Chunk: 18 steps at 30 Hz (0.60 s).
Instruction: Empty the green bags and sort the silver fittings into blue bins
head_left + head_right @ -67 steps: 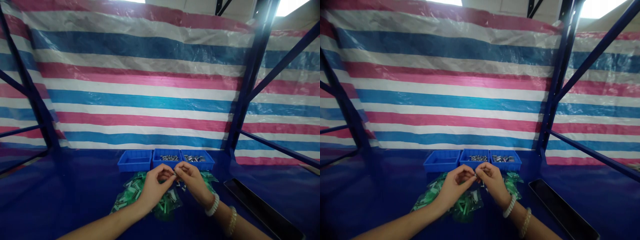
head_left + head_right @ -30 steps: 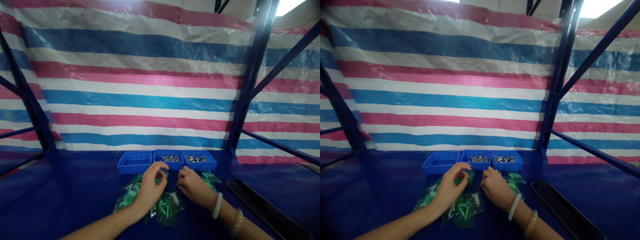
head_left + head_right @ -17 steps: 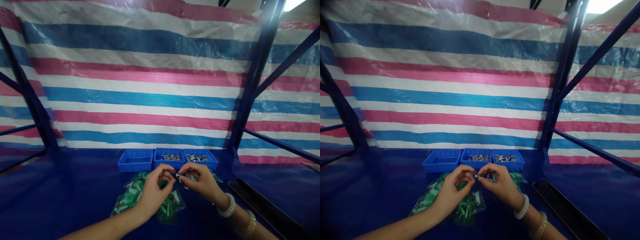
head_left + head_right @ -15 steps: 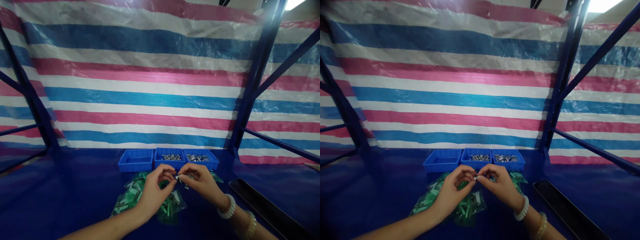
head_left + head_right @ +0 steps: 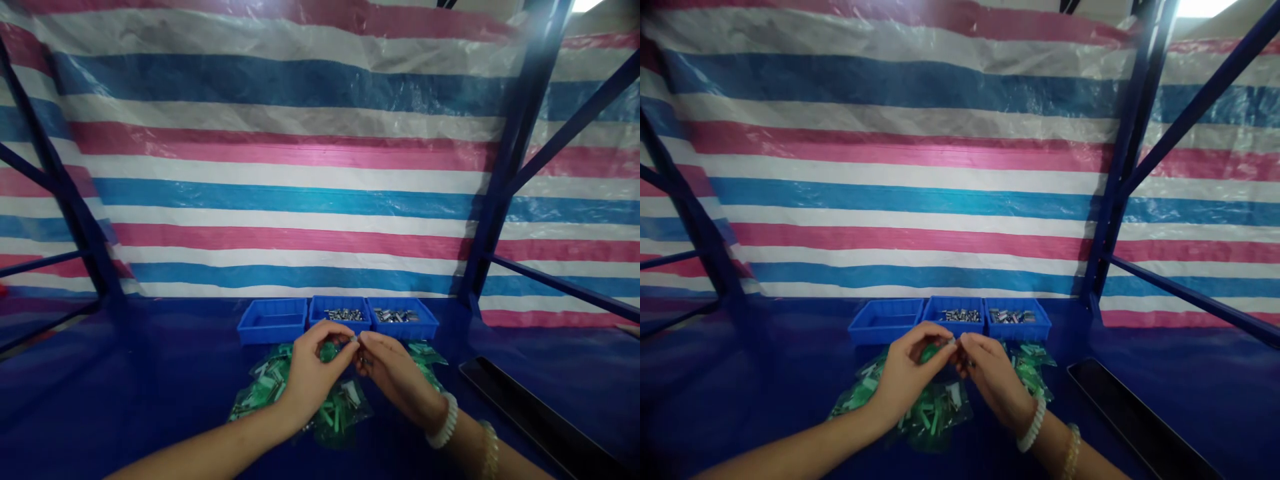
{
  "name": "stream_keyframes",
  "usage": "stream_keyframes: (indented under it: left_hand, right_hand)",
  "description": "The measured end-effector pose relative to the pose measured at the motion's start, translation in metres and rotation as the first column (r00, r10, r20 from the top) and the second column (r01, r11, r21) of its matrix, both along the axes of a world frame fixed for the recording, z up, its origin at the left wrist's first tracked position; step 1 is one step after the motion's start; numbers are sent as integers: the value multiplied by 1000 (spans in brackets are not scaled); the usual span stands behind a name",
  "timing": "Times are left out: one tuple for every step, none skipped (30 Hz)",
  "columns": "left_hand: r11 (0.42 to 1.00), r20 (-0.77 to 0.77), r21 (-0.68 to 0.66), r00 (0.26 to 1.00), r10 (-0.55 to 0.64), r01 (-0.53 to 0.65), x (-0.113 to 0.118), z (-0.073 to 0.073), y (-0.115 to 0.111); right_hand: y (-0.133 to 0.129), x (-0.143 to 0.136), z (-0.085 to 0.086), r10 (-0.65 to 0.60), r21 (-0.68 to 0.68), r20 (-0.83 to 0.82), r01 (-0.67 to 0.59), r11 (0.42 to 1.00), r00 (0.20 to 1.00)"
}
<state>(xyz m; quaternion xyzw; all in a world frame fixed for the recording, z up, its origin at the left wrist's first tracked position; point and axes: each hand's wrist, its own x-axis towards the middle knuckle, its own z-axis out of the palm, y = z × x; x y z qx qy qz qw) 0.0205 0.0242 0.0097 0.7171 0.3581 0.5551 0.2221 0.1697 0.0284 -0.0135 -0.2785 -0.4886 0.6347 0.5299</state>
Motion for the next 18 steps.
stream_keyframes:
  left_hand:
    - [999,-53,32,998,29,-27,2,3,11]
    - [995,-112,73,991,74,-67,3,5,24]
    - [986,-212,116,967,138,-115,4,7,38]
    - [986,-264,119,953,148,-120,5,9,53]
    - [986,-302,118,942,150,-119,4,10,67]
    - [986,-348,117,925,152,-118,2,10,78]
    - [986,-393,120,907,152,-113,-1,9,87]
    - [985,-433,127,887,159,-115,-5,7,91]
    - [983,-471,136,866,171,-120,-11,6,93]
    - [981,-504,149,843,187,-128,-17,4,91]
    - [977,-534,161,821,204,-138,-23,2,87]
    - [974,-562,172,798,217,-144,-28,0,81]
    - [973,-589,178,777,224,-146,-33,-2,75]
    - [973,-614,181,757,224,-141,-37,-4,69]
    - [974,-637,182,739,219,-132,-40,-6,63]
    - [976,-655,181,726,210,-119,-42,-8,60]
    - [978,-668,181,716,202,-108,-43,-9,57]
    - [978,-675,182,711,197,-99,-44,-11,56]
  right_hand:
    - [5,6,2,-74,48,71,71,996,995]
    - [10,13,3,-149,101,137,136,986,979]
    - [14,20,5,-219,164,206,187,969,954]
    - [19,26,6,-272,223,271,215,951,923]
    - [22,32,7,-315,291,356,217,932,880]
    - [23,36,7,-353,365,448,191,911,821]
    - [24,39,7,-391,446,542,141,884,744]
    - [23,40,6,-438,525,627,65,848,645]
    - [22,39,5,-482,585,688,-22,811,543]
    - [20,38,3,-515,618,725,-101,780,457]
    - [18,35,1,-540,631,749,-165,758,384]
    - [16,31,-1,-554,628,768,-210,749,320]
    - [15,28,-4,-560,615,786,-232,754,263]
    - [14,24,-6,-560,600,799,-238,764,217]
    - [15,22,-8,-559,589,808,-232,774,186]
    - [15,20,-11,-555,581,814,-222,783,170]
    - [17,18,-13,-551,576,817,-212,789,170]
    - [18,17,-15,-547,576,817,-202,792,182]
